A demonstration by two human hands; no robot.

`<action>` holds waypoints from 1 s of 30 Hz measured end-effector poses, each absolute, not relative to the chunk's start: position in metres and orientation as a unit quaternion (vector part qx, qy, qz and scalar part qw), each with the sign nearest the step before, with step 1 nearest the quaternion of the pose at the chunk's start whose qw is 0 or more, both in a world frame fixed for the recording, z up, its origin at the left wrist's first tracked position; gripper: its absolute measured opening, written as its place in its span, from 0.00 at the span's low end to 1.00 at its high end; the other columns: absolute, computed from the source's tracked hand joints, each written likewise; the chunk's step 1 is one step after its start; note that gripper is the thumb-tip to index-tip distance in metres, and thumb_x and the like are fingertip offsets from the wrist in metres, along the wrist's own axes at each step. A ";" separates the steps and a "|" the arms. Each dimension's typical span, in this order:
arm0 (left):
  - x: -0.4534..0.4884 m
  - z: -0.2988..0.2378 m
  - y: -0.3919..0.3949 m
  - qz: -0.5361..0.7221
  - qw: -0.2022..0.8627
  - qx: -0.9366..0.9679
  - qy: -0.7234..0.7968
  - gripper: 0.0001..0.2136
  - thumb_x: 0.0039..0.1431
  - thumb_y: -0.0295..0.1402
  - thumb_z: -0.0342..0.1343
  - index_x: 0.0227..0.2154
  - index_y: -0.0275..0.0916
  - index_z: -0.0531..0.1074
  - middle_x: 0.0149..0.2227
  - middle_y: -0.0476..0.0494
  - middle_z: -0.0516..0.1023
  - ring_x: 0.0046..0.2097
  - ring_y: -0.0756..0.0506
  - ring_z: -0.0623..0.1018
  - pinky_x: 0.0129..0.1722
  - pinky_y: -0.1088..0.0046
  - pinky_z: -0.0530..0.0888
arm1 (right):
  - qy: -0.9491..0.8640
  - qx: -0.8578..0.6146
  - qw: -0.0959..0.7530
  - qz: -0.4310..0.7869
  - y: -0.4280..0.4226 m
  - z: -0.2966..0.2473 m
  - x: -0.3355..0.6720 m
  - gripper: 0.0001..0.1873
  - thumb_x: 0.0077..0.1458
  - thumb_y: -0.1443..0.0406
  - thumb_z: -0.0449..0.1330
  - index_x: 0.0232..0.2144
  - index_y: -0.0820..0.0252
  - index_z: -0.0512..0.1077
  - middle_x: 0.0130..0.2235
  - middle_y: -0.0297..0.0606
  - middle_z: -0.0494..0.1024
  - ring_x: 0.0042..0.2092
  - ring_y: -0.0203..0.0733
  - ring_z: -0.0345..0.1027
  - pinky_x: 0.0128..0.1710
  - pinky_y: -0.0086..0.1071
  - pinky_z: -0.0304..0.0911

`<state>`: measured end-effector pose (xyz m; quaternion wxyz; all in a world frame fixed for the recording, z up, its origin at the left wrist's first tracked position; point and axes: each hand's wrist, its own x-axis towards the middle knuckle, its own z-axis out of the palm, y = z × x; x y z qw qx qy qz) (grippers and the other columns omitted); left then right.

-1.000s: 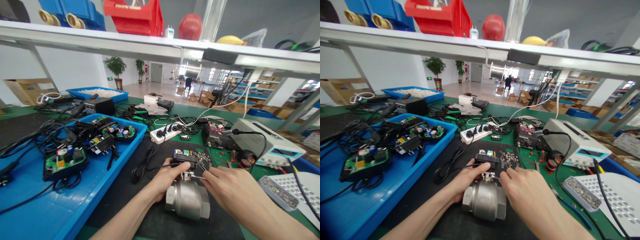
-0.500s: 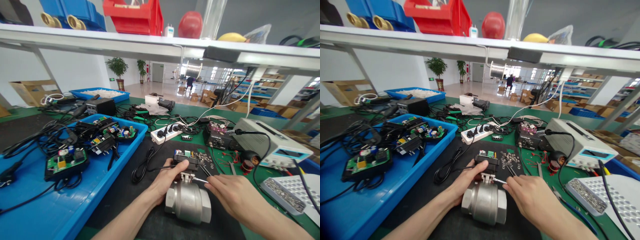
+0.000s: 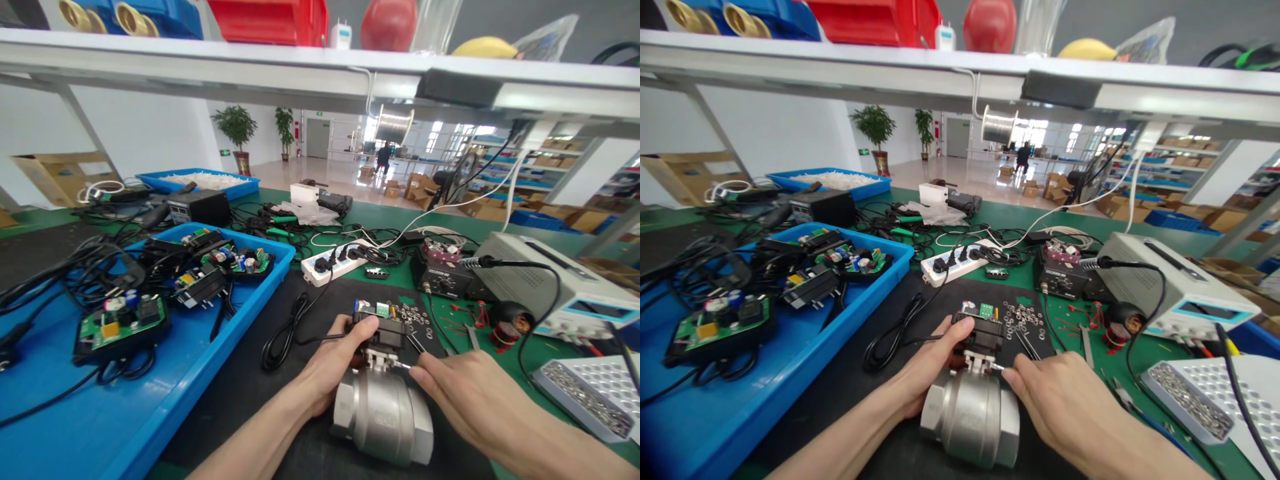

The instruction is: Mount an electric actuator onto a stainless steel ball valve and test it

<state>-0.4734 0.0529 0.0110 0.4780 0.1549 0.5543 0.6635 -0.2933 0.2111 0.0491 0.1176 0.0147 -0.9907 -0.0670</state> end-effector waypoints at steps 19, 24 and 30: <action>-0.472 0.008 0.053 0.697 0.460 0.202 0.512 0.26 0.57 0.56 0.66 0.48 0.42 0.72 0.38 0.45 0.82 0.37 0.39 0.82 0.40 0.63 0.76 | -0.971 -0.011 0.129 0.199 0.216 0.007 -0.307 0.26 0.79 0.58 0.36 0.28 0.54 0.61 0.26 0.31 0.70 0.26 0.38 0.65 0.31 0.32 0.56; -0.471 0.007 0.057 0.703 0.471 0.185 0.499 0.28 0.56 0.57 0.67 0.48 0.40 0.73 0.43 0.39 0.84 0.38 0.39 0.84 0.40 0.63 0.77 | -0.977 -0.105 0.081 0.167 0.220 0.038 -0.286 0.18 0.78 0.56 0.43 0.37 0.53 0.66 0.27 0.28 0.74 0.28 0.39 0.70 0.31 0.32 0.58; -0.472 0.008 0.058 0.702 0.481 0.165 0.498 0.31 0.52 0.59 0.69 0.48 0.39 0.75 0.44 0.36 0.85 0.42 0.36 0.85 0.43 0.60 0.79 | -0.930 -0.160 0.079 0.322 0.216 0.074 -0.251 0.15 0.70 0.49 0.58 0.50 0.50 0.69 0.29 0.29 0.77 0.26 0.36 0.70 0.23 0.26 0.64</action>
